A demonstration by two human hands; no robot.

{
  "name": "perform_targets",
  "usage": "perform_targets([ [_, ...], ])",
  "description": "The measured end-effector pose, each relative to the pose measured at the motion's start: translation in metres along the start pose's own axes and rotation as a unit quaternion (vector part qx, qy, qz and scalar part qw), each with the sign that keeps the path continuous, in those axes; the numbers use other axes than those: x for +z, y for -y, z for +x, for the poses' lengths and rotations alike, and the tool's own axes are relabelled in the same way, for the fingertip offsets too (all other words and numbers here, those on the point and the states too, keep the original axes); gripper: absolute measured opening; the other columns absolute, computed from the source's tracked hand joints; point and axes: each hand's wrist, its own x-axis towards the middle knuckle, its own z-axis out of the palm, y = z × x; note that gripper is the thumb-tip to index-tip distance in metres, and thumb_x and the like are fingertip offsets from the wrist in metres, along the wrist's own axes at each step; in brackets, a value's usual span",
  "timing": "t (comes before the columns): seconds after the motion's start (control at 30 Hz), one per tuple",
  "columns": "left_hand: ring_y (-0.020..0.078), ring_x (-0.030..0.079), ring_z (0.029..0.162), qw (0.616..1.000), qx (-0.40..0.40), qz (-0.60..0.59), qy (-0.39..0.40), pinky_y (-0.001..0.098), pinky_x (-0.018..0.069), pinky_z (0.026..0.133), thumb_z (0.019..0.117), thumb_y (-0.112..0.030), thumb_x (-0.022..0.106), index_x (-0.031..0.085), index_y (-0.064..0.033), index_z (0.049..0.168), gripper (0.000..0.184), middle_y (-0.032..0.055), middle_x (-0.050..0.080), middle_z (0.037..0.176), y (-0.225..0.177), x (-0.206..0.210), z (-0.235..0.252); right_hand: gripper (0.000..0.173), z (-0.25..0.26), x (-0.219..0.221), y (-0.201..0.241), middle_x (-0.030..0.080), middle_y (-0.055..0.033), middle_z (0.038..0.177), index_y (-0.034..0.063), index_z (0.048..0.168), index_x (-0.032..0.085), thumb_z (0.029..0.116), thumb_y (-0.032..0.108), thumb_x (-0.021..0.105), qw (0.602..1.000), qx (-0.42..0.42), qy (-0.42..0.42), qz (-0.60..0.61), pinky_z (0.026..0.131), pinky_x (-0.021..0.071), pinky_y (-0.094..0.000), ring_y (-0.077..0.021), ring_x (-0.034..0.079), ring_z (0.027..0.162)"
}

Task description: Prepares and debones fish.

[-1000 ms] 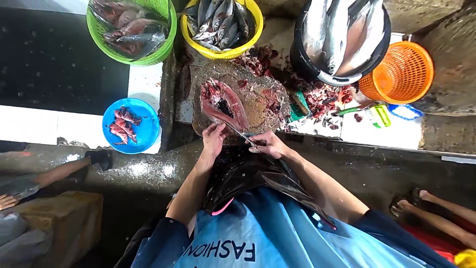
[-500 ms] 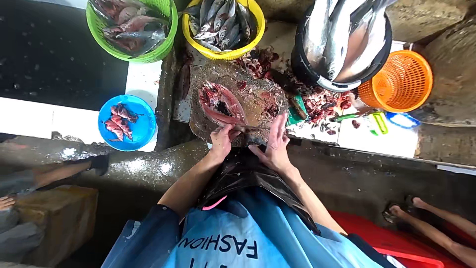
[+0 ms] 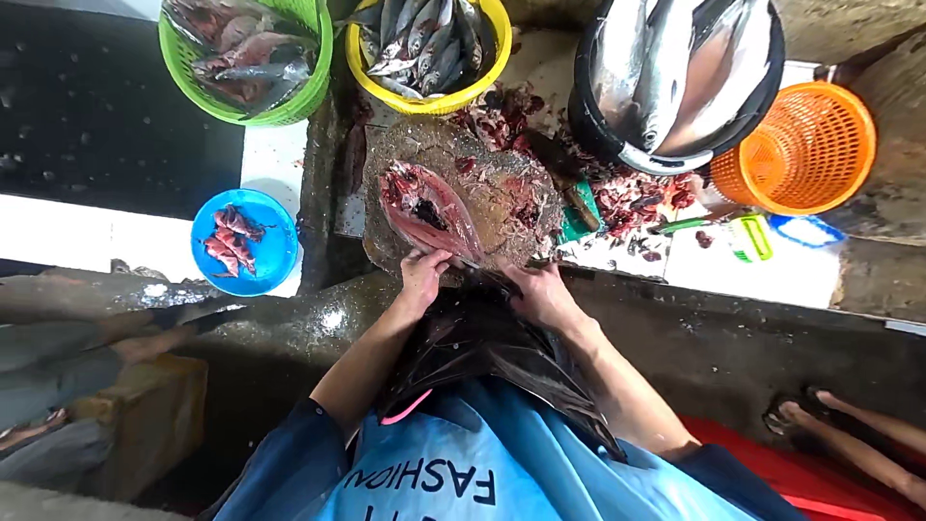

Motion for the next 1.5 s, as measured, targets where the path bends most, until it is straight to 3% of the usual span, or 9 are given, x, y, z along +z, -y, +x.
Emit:
perform_targets([
  [0.3, 0.0276, 0.068, 0.105, 0.998, 0.039, 0.039, 0.009, 0.0489, 0.0596, 0.088, 0.0720, 0.019, 0.072, 0.055, -0.0004, 0.129, 0.062, 0.0166, 0.067, 0.120, -0.008, -0.011, -0.007, 0.068, -0.104, -0.006, -0.077, 0.071, -0.0196, 0.113, 0.0078, 0.126, 0.070, 0.0792, 0.057, 0.065, 0.996, 0.092, 0.000, -0.021, 0.088, 0.0478, -0.0655, -0.0386, 0.068, 0.102],
  [0.43, 0.0237, 0.064, 0.110, 1.000, 0.019, 0.023, -0.001, 0.0484, 0.0549, 0.095, 0.0998, -0.017, 0.061, 0.060, -0.0057, 0.126, 0.028, 0.0102, 0.065, 0.121, -0.019, -0.023, -0.007, 0.047, -0.074, -0.035, -0.026, 0.075, -0.0079, 0.095, 0.0068, 0.117, 0.076, 0.0864, 0.042, 0.067, 0.961, 0.046, 0.018, 0.273, 0.077, 0.0580, -0.0451, -0.0171, 0.070, 0.082],
  [0.63, 0.0195, 0.068, 0.096, 0.998, 0.039, 0.009, 0.040, 0.0413, 0.0585, 0.089, 0.0988, -0.018, 0.066, 0.064, -0.0078, 0.116, 0.021, 0.0072, 0.069, 0.107, -0.012, -0.025, 0.000, 0.021, 0.015, -0.021, 0.005, 0.067, 0.0055, 0.067, 0.0170, 0.095, 0.080, 0.0851, 0.035, 0.075, 0.941, -0.041, 0.067, 0.330, 0.059, 0.0520, -0.0381, -0.0069, 0.060, 0.059],
  [0.97, 0.0202, 0.070, 0.085, 0.995, 0.055, -0.009, 0.078, 0.0403, 0.0612, 0.081, 0.0946, -0.009, 0.069, 0.065, -0.0058, 0.109, 0.015, 0.0094, 0.071, 0.099, -0.016, -0.030, 0.016, 0.028, 0.069, -0.019, 0.009, 0.074, 0.0023, 0.082, 0.0207, 0.105, 0.080, 0.0778, 0.029, 0.084, 0.955, -0.070, 0.141, 0.252, 0.074, 0.0545, -0.0471, -0.0136, 0.067, 0.075],
  [1.07, 0.0192, 0.069, 0.088, 0.998, 0.007, -0.037, 0.056, 0.0378, 0.0597, 0.081, 0.0945, -0.009, 0.065, 0.064, -0.0074, 0.107, 0.013, 0.0078, 0.069, 0.099, -0.019, -0.018, 0.013, 0.088, 0.044, -0.044, -0.002, 0.061, -0.0139, 0.144, 0.0076, 0.159, 0.038, 0.0804, 0.006, 0.077, 0.859, -0.063, 0.115, 0.496, 0.101, 0.0573, -0.0419, -0.0246, 0.067, 0.120],
  [1.17, 0.0207, 0.069, 0.099, 0.993, -0.036, -0.093, 0.062, 0.0387, 0.0577, 0.093, 0.0993, -0.011, 0.060, 0.065, -0.0064, 0.112, 0.015, 0.0088, 0.070, 0.107, -0.017, 0.002, 0.006, 0.118, 0.020, -0.038, 0.007, 0.021, -0.0104, 0.170, 0.0347, 0.164, -0.010, 0.0831, 0.044, 0.075, 0.652, -0.027, -0.056, 0.755, 0.102, 0.0539, -0.0499, -0.0305, 0.047, 0.142],
  [1.3, 0.0272, 0.070, 0.101, 0.998, -0.004, -0.023, 0.062, 0.0464, 0.0595, 0.092, 0.0941, -0.009, 0.069, 0.065, -0.0022, 0.115, 0.022, 0.0136, 0.071, 0.111, -0.013, 0.015, 0.003, 0.113, 0.021, -0.003, 0.030, -0.005, -0.0193, 0.172, 0.0097, 0.166, -0.004, 0.0900, 0.054, 0.066, 0.925, 0.019, -0.231, 0.300, 0.109, 0.0390, -0.0657, -0.0405, 0.027, 0.153],
  [1.43, 0.0216, 0.071, 0.084, 0.995, 0.020, 0.008, 0.095, 0.0416, 0.0616, 0.078, 0.0923, -0.003, 0.066, 0.066, -0.0057, 0.100, 0.008, 0.0091, 0.072, 0.094, -0.019, 0.010, 0.015, 0.074, 0.018, 0.009, 0.011, 0.062, -0.0021, 0.142, 0.0260, 0.163, 0.031, 0.0981, 0.035, 0.065, 0.961, 0.099, -0.189, 0.175, 0.084, 0.0529, -0.0573, -0.0238, 0.070, 0.104],
  [1.5, 0.0200, 0.069, 0.085, 0.994, -0.003, 0.007, 0.106, 0.0401, 0.0601, 0.079, 0.0938, -0.005, 0.064, 0.067, -0.0071, 0.101, 0.008, 0.0080, 0.070, 0.095, -0.023, 0.008, 0.013, 0.059, 0.012, 0.012, -0.005, 0.074, -0.0068, 0.117, 0.0203, 0.161, 0.036, 0.1047, 0.018, 0.051, 0.807, 0.103, -0.210, 0.542, 0.059, 0.0545, -0.0299, -0.0115, 0.065, 0.070],
])
